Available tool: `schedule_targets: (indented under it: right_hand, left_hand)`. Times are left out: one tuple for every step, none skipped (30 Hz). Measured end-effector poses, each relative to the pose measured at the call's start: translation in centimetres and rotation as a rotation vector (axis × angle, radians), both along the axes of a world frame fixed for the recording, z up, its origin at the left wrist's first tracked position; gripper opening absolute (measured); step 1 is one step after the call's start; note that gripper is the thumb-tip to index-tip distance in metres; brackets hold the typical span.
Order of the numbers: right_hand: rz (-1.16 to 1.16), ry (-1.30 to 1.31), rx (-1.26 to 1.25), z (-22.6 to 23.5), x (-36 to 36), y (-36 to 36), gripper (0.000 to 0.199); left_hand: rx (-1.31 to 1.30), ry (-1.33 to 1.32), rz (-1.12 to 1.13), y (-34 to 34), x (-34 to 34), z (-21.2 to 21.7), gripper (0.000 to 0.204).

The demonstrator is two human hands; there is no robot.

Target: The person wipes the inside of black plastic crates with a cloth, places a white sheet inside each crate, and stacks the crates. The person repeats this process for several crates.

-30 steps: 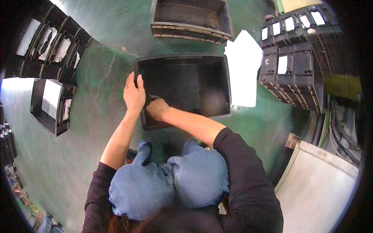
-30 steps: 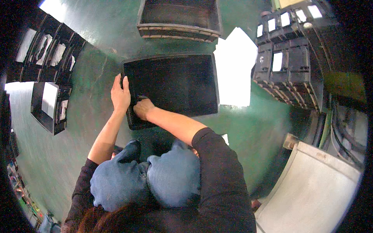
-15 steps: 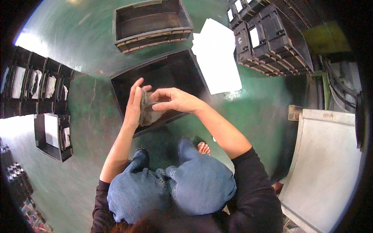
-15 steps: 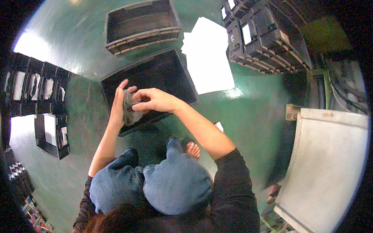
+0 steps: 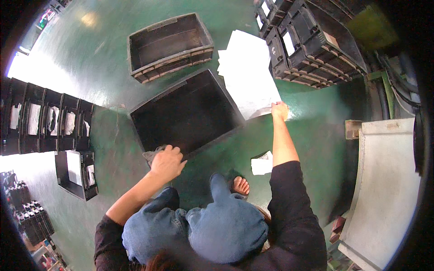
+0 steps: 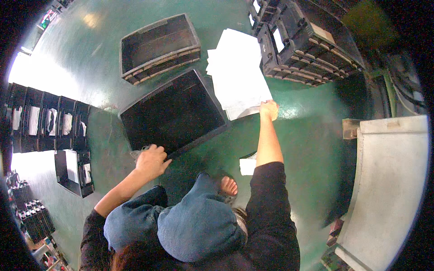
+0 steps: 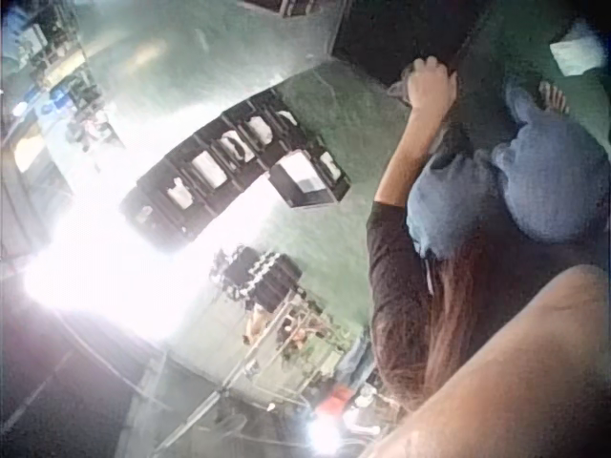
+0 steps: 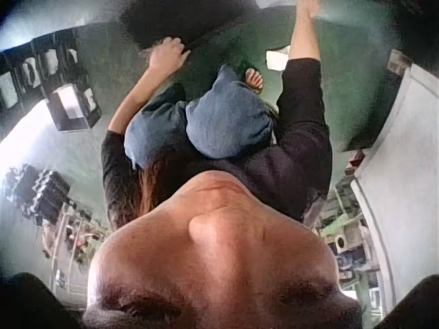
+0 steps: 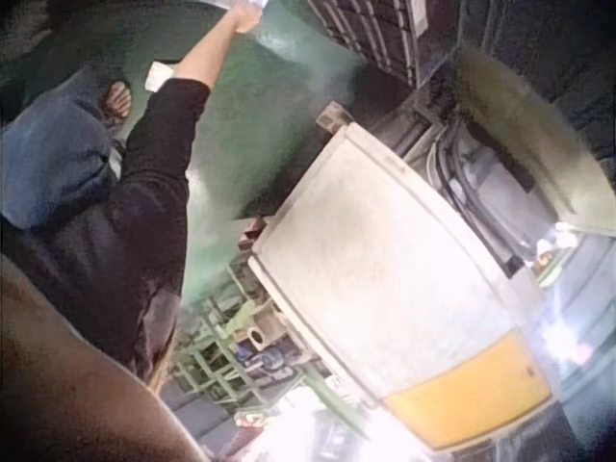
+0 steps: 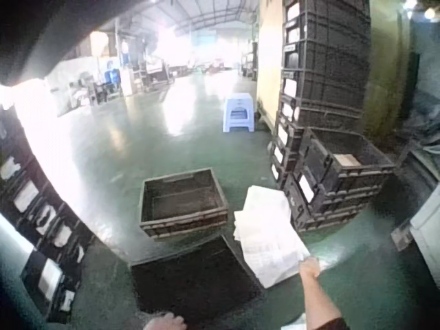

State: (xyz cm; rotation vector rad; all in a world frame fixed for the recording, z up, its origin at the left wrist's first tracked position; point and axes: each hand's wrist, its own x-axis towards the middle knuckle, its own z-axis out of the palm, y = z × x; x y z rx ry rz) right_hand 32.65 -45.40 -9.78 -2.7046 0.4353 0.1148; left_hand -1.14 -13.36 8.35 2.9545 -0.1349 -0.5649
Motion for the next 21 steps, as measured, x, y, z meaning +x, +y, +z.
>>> schedule_targets:
  right_hand:
    - [-0.023,-0.027,0.082,1.0,-0.4,0.6,0.041]
    - [0.050,-0.097,0.054,2.6,-0.7,1.3,0.034]
    - [0.063,-0.183,0.151,4.5,-1.3,1.8,0.032]
    - [0.070,-0.264,0.246,6.9,-1.7,2.5,0.030]
    - [0.062,-0.335,0.338,9.4,-2.3,3.1,0.027]
    - [0.090,-0.422,0.402,12.2,-2.8,3.6,0.025]
    - [0.093,-0.483,0.451,15.0,-3.6,4.0,0.023]
    - [0.173,-0.639,0.464,17.7,-4.4,4.4,0.022]
    - [0.294,-0.835,0.457,20.1,-5.5,5.0,0.021]
    - [0.379,-0.889,0.391,22.1,-6.8,5.6,0.020]
    - [0.524,-0.990,0.298,23.7,-8.0,6.5,0.020]
    - [0.633,-0.894,0.213,24.5,-10.0,7.3,0.021]
    - [0.750,-0.787,0.121,24.7,-11.8,8.1,0.022]
    - [0.905,-0.693,0.010,24.2,-13.5,9.3,0.022]
    - [1.058,-0.585,-0.098,23.2,-15.0,10.4,0.023]
    - [1.149,-0.675,-0.051,21.9,-16.2,11.3,0.022]
    - [1.244,-0.760,0.000,20.3,-17.2,11.8,0.021]
    - [1.245,-0.716,-0.002,18.8,-17.7,11.9,0.020]
    - [1.249,-0.678,-0.002,17.2,-18.1,12.0,0.019]
    - [1.243,-0.625,-0.004,15.8,-18.4,12.0,0.018]
    - [1.217,-0.608,0.023,14.7,-18.3,11.8,0.017]
  left_hand:
    - [-0.033,-0.158,0.026,0.8,0.1,1.2,0.029]
    - [-0.062,-0.235,0.060,2.0,0.3,2.6,0.028]
    - [-0.090,-0.341,0.087,3.1,0.3,4.3,0.027]
    - [-0.170,-0.347,0.133,4.6,0.4,6.1,0.025]
    - [-0.231,-0.424,0.154,6.3,0.5,7.9,0.024]
    - [-0.461,-0.290,0.329,7.9,0.4,9.4,0.021]
    - [-0.615,-0.204,0.479,9.2,0.2,10.3,0.017]
    - [-1.096,-0.148,0.776,9.6,-0.8,10.4,0.010]
    - [-1.317,-0.164,1.154,10.0,-1.6,10.0,0.025]
    - [-1.405,-0.203,1.247,10.4,-2.4,9.2,0.031]
    - [-1.492,-0.271,1.357,10.7,-3.2,8.1,0.038]
    - [-1.561,-0.219,1.427,10.9,-3.5,6.3,0.043]
    - [-1.634,-0.189,1.449,10.4,-4.7,4.6,0.042]
    - [-1.706,-0.222,1.391,10.2,-5.2,2.7,0.043]
    - [-1.765,-0.270,1.315,9.7,-5.4,0.7,0.043]
    - [-1.880,-0.249,1.305,9.3,-6.0,-1.0,0.044]
    - [-1.957,-0.235,1.340,8.8,-6.6,-2.3,0.045]
    - [-1.968,-0.169,1.451,8.7,-7.0,-3.2,0.046]
    - [-1.979,-0.211,1.377,8.6,-7.4,-3.4,0.046]
    - [-1.934,-0.244,1.400,8.7,-7.5,-3.2,0.046]
    - [-1.909,-0.265,1.434,8.7,-7.5,-2.5,0.046]
